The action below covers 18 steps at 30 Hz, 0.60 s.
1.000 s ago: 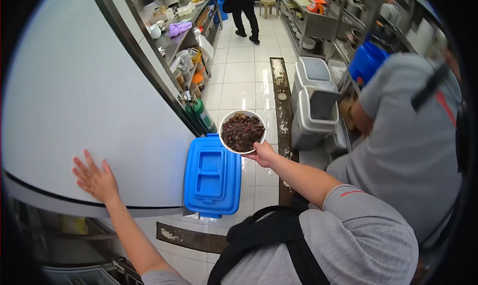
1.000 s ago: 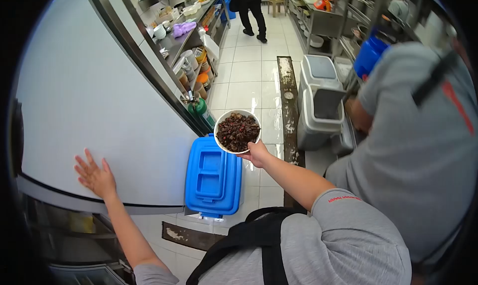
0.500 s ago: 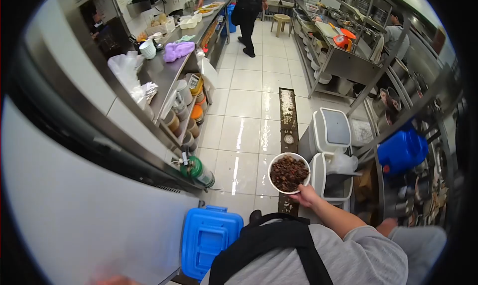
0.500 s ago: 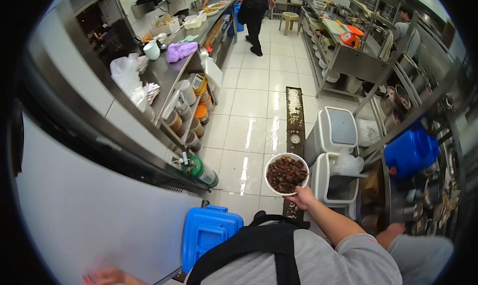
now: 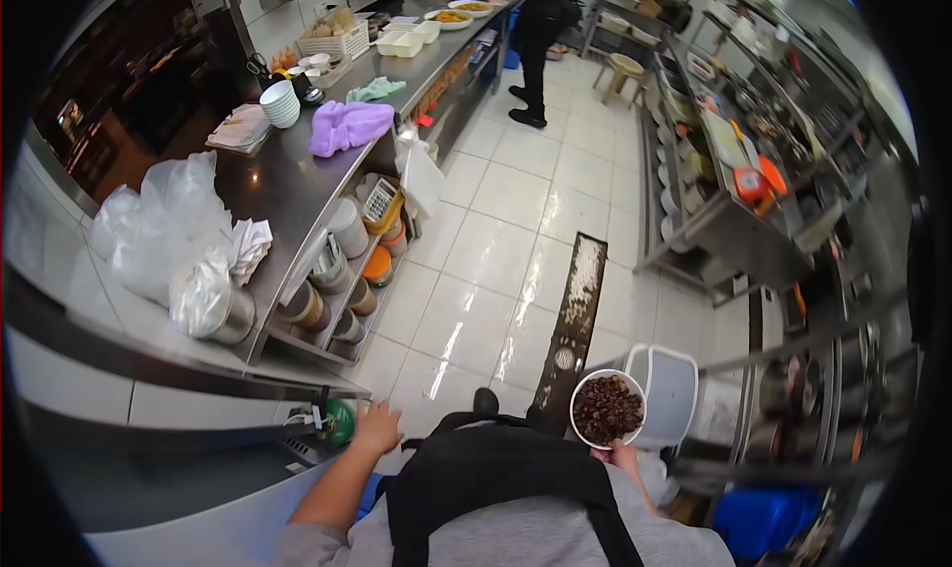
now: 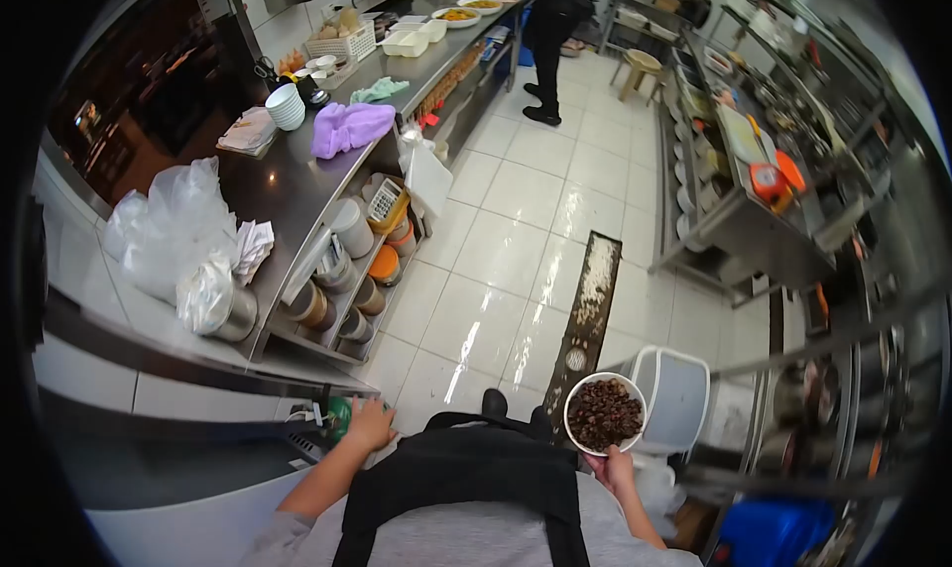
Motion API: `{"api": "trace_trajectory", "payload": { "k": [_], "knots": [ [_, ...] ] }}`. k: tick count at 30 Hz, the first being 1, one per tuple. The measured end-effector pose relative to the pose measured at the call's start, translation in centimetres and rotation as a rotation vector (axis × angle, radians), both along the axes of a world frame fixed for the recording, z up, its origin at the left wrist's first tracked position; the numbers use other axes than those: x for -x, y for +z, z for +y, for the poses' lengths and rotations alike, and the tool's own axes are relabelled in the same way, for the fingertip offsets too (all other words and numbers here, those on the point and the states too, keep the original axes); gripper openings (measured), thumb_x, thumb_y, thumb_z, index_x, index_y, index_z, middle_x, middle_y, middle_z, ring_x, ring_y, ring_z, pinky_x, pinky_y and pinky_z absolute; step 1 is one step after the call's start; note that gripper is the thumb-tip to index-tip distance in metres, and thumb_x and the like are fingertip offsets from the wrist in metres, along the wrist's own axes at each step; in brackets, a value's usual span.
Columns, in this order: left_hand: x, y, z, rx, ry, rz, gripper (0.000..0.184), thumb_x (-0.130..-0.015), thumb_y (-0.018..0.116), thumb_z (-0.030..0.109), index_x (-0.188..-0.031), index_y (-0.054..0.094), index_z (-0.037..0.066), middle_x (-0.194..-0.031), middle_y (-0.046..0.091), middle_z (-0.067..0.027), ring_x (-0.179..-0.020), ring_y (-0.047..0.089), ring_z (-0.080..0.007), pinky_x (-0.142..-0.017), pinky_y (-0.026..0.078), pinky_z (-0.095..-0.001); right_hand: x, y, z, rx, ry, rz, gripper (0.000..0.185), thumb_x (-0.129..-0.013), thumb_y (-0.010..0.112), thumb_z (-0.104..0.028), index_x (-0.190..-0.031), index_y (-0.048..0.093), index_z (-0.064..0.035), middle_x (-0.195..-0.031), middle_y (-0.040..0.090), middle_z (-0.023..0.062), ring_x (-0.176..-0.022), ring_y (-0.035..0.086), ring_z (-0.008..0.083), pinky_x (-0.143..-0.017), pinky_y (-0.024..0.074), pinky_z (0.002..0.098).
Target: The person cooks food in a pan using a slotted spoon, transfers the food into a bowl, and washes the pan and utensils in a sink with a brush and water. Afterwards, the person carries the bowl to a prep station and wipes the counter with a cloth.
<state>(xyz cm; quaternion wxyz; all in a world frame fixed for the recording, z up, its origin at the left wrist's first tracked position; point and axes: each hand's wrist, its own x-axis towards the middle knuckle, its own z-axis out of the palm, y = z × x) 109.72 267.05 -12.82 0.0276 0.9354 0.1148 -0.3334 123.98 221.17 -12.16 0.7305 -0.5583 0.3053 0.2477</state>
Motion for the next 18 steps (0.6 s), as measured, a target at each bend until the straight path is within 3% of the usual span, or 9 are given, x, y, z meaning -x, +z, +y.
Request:
{"api": "trace_trajectory", "payload": {
  "k": [1,3,5,6,8,9,10,13,18],
  "knots": [
    [0.1,-2.5,0.3,0.061,0.116,0.097,0.058,-0.078,0.061,0.046,-0.126,0.047,0.017,-0.137,0.036,-0.0124,-0.13,0.029,-0.0305,-0.105,0.016,-0.057,-3.3,-0.3,1.0,0.021,0.033,0.067,0.041,-0.087,0.034,-0.002,-0.127,0.034,-0.0021,-0.115,0.054,0.0197,-0.097,0.06,0.0343,-0.078,0.0555,0.0434],
    [-0.7,-3.5,0.9,0.159,0.253,0.107,0.058,-0.077,0.062,0.044,-0.126,0.049,0.017,-0.14,0.031,-0.014,-0.131,0.028,-0.0318,-0.105,0.019,-0.0543,-9.8,-0.9,3.2,-0.189,0.035,-0.014,0.041,-0.087,0.034,-0.002,-0.128,0.035,-0.0011,-0.116,0.053,0.0207,-0.1,0.059,0.0347,-0.081,0.0547,0.0434],
    [-2.5,-4.3,2.6,0.378,0.709,-0.13,0.058,-0.075,0.065,0.039,-0.126,0.05,0.017,-0.143,0.026,-0.0156,-0.131,0.026,-0.0328,-0.106,0.022,-0.0505,-16.9,0.2,7.1,-0.202,0.039,0.016,0.04,-0.087,0.034,-0.002,-0.127,0.034,0.0007,-0.117,0.052,0.0204,-0.099,0.059,0.0353,-0.081,0.0546,0.0439],
    [-2.7,-6.5,4.0,0.163,0.467,-0.136,0.057,-0.072,0.068,0.033,-0.125,0.051,0.016,-0.145,0.021,-0.0176,-0.132,0.024,-0.0356,-0.106,0.023,-0.0489,-19.9,1.1,9.2,-0.196,0.054,-0.04,0.041,-0.086,0.034,-0.002,-0.127,0.034,0.0036,-0.116,0.053,0.0219,-0.099,0.059,0.0362,-0.08,0.055,0.0438],
    [-8.7,0.1,5.6,0.06,0.578,-0.34,0.057,-0.071,0.069,0.027,-0.124,0.051,0.016,-0.145,0.018,-0.0187,-0.133,0.021,-0.0383,-0.106,0.022,-0.0497,-26.2,2.5,13.2,-0.238,0.035,-0.062,0.041,-0.085,0.034,-0.001,-0.124,0.032,0.01,-0.114,0.052,0.0253,-0.098,0.059,0.0384,-0.08,0.0553,0.0437],
    [-11.5,0.7,7.9,0.008,0.604,-0.51,0.058,-0.07,0.069,0.024,-0.124,0.051,0.014,-0.145,0.018,-0.0196,-0.132,0.019,-0.0411,-0.106,0.022,-0.0513,-29.8,2.8,15.2,-0.291,0.004,-0.026,0.041,-0.084,0.034,0.0,-0.122,0.032,0.0136,-0.113,0.052,0.0272,-0.098,0.058,0.0397,-0.08,0.0554,0.0437],
    [-15.0,2.5,10.0,-0.046,0.654,-0.645,0.057,-0.069,0.07,0.021,-0.122,0.049,0.011,-0.145,0.017,-0.0202,-0.131,0.019,-0.042,-0.105,0.021,-0.0524,-32.8,4.4,17.1,-0.282,0.065,0.0,0.04,-0.084,0.033,0.001,-0.122,0.033,0.0141,-0.117,0.05,0.0268,-0.104,0.055,0.0404,-0.089,0.0511,0.0439],
    [-26.5,6.5,16.9,-0.285,0.606,-1.015,0.052,-0.072,0.065,0.013,-0.121,0.048,0.009,-0.143,0.023,-0.0202,-0.13,0.021,-0.0417,-0.106,0.022,-0.0505,-40.5,4.1,20.6,-0.341,0.021,-0.069,0.04,-0.083,0.033,0.001,-0.12,0.032,0.0174,-0.115,0.05,0.0294,-0.102,0.056,0.0416,-0.085,0.0537,0.0428],
    [-48.9,11.8,26.1,-0.17,0.301,-1.215,0.051,-0.073,0.063,0.011,-0.122,0.049,0.012,-0.139,0.029,-0.0184,-0.129,0.024,-0.0398,-0.106,0.023,-0.049,-50.8,5.2,23.7,-0.25,-0.021,-0.13,0.041,-0.086,0.032,-0.002,-0.124,0.032,0.0132,-0.116,0.051,0.027,-0.102,0.056,0.0409,-0.087,0.0534,0.0405]
  ]
}}
